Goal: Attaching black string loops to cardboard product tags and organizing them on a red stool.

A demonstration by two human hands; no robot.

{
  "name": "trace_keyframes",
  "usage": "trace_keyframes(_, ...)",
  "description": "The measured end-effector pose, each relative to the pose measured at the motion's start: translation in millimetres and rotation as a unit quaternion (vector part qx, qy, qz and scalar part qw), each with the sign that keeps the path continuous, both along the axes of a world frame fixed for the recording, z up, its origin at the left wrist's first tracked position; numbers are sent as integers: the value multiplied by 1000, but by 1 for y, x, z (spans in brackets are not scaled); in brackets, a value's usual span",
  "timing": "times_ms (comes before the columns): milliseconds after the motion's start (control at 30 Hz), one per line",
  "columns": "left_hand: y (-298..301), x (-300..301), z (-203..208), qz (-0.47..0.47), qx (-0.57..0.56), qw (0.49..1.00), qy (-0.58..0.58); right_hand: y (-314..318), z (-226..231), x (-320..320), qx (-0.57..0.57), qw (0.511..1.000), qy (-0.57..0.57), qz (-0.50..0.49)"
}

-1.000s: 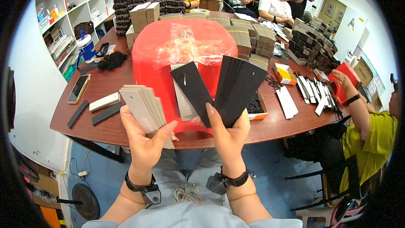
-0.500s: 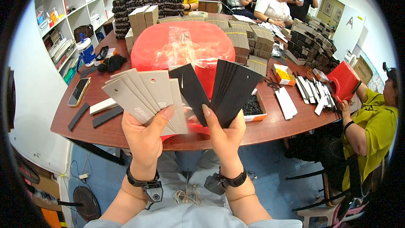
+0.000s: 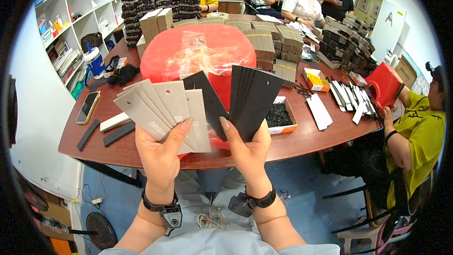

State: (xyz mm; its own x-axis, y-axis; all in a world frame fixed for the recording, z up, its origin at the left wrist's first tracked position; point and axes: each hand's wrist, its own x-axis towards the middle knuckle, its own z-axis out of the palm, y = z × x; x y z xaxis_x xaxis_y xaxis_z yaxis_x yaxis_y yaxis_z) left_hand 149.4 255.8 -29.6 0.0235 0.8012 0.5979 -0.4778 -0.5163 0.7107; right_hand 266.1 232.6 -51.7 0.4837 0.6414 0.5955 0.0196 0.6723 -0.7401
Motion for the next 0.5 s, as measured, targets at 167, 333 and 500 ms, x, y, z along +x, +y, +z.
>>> trace_keyframes(167, -1, 2, 3, -4, 11, 1000, -27, 2, -5, 2, 1, 1000, -6, -4)
trace_keyframes(333, 2, 2, -5, 40, 5, 998, -44, 3, -9, 6, -12, 999, -28, -24)
trace_keyframes(500, -5, 3, -2, 101, 7, 994, -50, 0, -2, -1, -18, 1000, -4, -8)
